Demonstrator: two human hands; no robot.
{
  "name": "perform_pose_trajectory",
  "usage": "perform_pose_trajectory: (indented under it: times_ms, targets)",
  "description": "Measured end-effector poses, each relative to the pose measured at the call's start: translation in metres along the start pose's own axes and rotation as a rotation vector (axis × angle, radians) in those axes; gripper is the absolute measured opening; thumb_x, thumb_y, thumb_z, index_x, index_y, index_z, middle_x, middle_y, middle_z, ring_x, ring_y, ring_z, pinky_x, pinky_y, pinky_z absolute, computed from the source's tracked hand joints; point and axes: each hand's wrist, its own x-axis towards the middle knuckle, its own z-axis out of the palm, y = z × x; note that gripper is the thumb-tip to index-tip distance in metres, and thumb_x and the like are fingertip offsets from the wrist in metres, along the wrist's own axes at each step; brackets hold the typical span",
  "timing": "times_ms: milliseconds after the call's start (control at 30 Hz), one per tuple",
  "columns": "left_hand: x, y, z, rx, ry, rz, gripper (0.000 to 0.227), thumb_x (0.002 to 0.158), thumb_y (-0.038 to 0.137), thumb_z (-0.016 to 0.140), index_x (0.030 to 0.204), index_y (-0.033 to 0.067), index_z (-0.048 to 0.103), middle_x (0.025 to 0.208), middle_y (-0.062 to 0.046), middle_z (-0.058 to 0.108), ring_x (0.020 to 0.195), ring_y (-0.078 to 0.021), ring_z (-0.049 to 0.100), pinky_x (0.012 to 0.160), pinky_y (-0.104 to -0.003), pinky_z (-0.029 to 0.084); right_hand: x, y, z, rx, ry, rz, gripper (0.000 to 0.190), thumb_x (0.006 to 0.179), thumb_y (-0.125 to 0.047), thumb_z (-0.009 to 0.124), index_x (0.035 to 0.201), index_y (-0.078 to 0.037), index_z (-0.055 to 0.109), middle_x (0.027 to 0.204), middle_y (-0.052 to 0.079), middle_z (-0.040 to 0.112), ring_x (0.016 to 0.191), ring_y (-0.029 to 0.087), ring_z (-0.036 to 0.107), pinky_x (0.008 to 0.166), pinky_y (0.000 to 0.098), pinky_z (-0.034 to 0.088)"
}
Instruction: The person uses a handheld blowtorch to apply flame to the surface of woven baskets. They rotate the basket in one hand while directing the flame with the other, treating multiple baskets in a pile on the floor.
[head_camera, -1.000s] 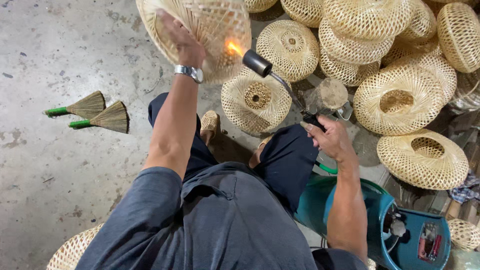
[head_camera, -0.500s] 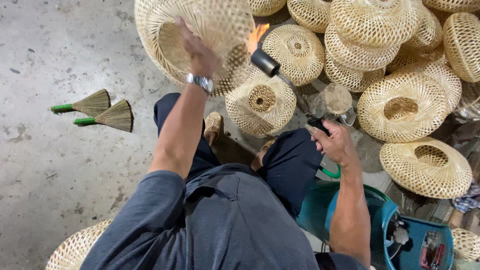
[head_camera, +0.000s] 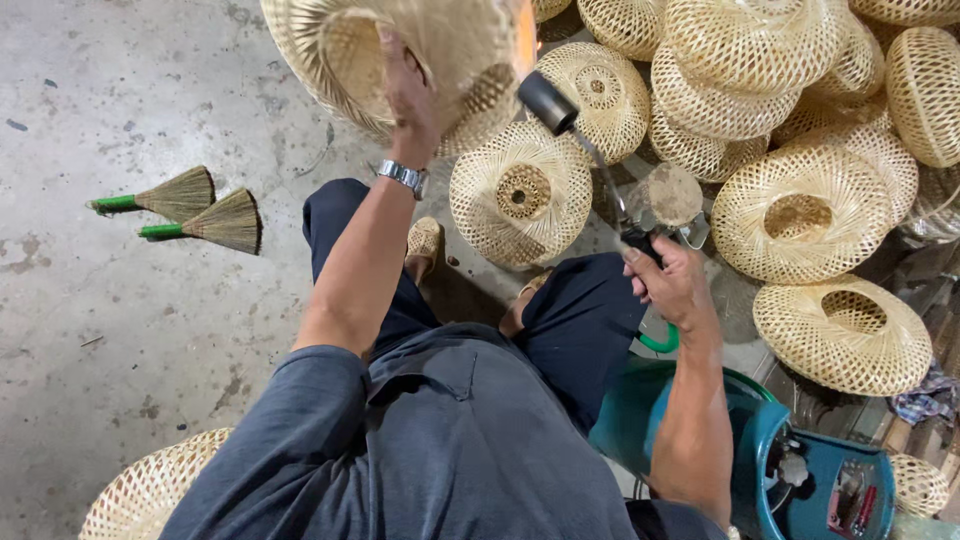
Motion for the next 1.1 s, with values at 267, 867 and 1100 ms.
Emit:
perform_pose_trajectory:
  times_ms: [267, 867, 1100]
  targets:
    - [0.002, 0.039, 0.005, 0.009, 0.223, -0.183, 0.102, 0.087, 0.072, 0.035, 0.163, 0.0134, 0.001, 0.170, -0.012, -0.007, 0.155, -0.0343, -0.002, 0.119, -0.059, 0.008, 0.002, -0.006, 0.003, -0.007, -0.001, -0.022, 0.028, 0.097, -0.032, 0.066, 0.094, -0.005, 0.070, 0.074, 0.001, 0.067, 0.056, 0.007, 0.059, 0.047, 0.0254, 0.047]
    - [-0.036, 0.016, 0.016, 0.202, -0.024, 0.269, 0.026, 0.105, 0.035, 0.057, 0.108, 0.0109, 0.047, 0.084, 0.003, 0.045, 0.071, -0.0079, 0.041, 0.058, -0.023, 0.040, 0.016, -0.035, -0.032, -0.217, 0.006, -0.087, 0.029, 0.099, -0.028, 0.069, 0.114, -0.004, 0.074, 0.074, 0.003, 0.068, 0.058, 0.007, 0.058, 0.051, 0.0265, 0.048]
    - [-0.048, 0.022, 0.007, 0.528, -0.176, 0.425, 0.027, 0.115, 0.030, 0.054, 0.105, 0.0078, 0.044, 0.091, 0.001, 0.034, 0.080, -0.0108, 0.036, 0.070, -0.029, 0.039, 0.018, -0.053, -0.036, -0.192, 0.081, -0.112, 0.030, 0.100, -0.027, 0.068, 0.120, -0.005, 0.074, 0.074, 0.004, 0.068, 0.058, 0.008, 0.056, 0.051, 0.0271, 0.045]
